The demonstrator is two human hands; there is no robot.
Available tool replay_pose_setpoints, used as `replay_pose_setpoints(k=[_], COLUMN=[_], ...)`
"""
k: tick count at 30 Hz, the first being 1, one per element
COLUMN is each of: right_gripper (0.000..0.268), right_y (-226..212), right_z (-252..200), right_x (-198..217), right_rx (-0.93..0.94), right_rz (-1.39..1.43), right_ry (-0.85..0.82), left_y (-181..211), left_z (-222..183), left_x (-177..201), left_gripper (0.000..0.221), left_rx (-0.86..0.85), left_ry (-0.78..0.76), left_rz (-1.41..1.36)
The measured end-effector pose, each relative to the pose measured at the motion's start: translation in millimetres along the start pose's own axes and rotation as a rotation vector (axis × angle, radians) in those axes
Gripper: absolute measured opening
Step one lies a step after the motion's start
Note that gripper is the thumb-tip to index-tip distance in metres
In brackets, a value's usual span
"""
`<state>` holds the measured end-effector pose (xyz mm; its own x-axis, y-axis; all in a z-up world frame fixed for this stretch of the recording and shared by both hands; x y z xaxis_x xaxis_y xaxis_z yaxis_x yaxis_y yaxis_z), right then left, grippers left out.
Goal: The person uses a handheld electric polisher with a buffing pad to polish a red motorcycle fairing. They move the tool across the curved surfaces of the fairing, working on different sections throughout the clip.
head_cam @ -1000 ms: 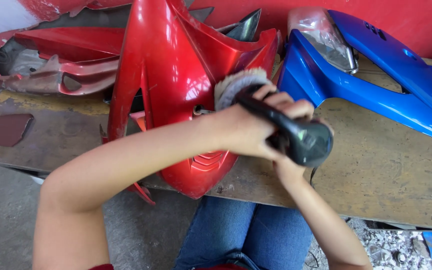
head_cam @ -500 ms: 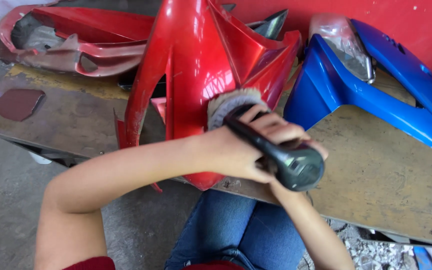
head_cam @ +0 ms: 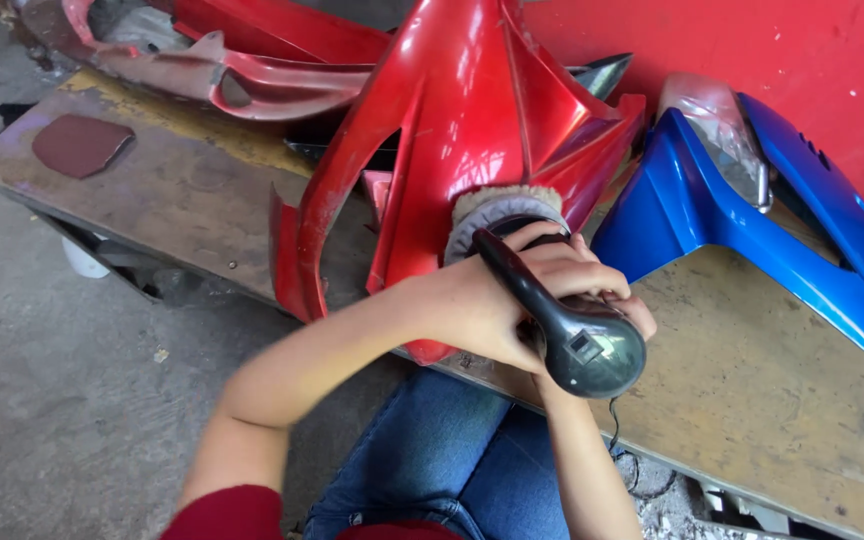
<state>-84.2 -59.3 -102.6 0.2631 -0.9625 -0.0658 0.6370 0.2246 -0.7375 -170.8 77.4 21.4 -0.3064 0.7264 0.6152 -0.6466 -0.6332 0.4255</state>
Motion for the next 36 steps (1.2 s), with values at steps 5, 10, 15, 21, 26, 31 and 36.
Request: replay_pose_setpoints(k=[5,10,15,21,26,31,36], right_gripper=[0.042,0.047,0.063,0.061,0.063,0.064,0.063], right_y=[-35,15,50,6,22,24,8], right_z=[11,-4,-2,-20,-42,-44,-44], right_x=[10,33,47,25,31,30,21], right_rx=[0.042,0.043,-0.113,-0.052,-0.078,-0.196,-0.284], right_rz=[0.032,0.163,0.303,0.057,-0.079,0.088,0.272], right_ry=[0.027,0.025,-0.143,0.033,0.083,0.030,-0.078], left_y=[14,21,31,32,32,34,37], left_z=[-14,-30,-40,-33,-49,-65,-60], left_x=[-22,-43,-27,-50,-62,-44,-45], left_gripper=[0.070,0.066,0.069,0.061,0.045,0.043,0.047], left_rx=[0.023,0.036,0.070,0.075,0.035,0.055,0.043], left_ry=[0.161,0.246,0.301,0.340,0.339,0.334,0.355], left_rz=[-0.045,-0.054,0.034,0.013,0.101,0.191,0.080])
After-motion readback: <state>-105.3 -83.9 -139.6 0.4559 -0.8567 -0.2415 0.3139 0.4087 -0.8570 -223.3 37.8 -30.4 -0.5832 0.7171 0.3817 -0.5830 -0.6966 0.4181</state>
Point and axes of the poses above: each hand's wrist, its own z-axis towards the middle knuckle, its own x-axis out of the back of the hand, y = z × x, the point moved 1 cm from there along z, towards the middle knuckle, and after that the axes turned 10 degrees about y, right-handed, at the moved point
